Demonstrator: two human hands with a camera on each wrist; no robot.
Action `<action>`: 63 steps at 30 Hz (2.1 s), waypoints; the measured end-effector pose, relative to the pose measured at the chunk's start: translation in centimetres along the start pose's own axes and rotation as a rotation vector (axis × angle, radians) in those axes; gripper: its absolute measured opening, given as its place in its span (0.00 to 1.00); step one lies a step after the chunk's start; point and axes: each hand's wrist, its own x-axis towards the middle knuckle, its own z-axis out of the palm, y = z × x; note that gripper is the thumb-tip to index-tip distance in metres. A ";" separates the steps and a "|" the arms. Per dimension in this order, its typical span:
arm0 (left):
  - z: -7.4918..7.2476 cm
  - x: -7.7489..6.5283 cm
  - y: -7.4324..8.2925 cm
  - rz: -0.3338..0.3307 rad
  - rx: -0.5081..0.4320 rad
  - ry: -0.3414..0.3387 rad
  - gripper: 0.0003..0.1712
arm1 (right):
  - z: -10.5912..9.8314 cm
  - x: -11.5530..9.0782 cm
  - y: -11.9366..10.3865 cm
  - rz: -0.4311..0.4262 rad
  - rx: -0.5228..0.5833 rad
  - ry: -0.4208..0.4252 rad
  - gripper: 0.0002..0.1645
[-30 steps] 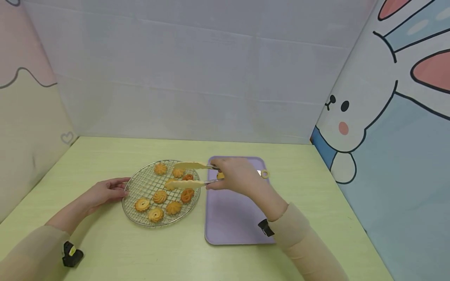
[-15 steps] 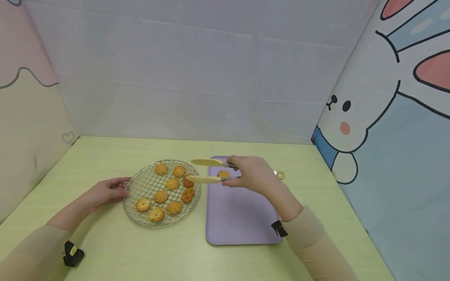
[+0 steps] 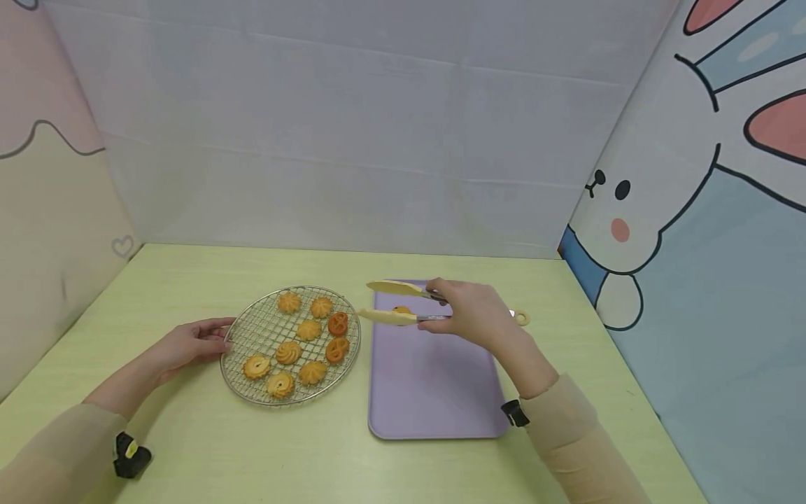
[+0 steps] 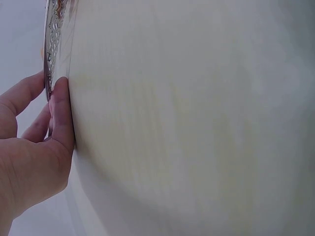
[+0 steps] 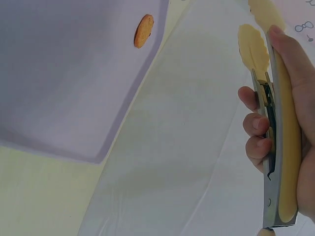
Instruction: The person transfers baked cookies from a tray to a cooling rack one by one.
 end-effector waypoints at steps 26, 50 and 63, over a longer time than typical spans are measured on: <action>0.0 -0.1 0.2 0.006 0.003 -0.006 0.43 | 3.0 -1.2 2.8 0.060 -0.032 -0.026 0.37; -0.1 0.2 0.0 -0.010 -0.017 -0.018 0.44 | 4.9 0.1 4.1 0.170 -0.019 -0.209 0.38; 0.0 0.0 0.2 -0.001 0.003 -0.016 0.44 | 4.9 0.4 4.4 0.206 0.037 -0.276 0.35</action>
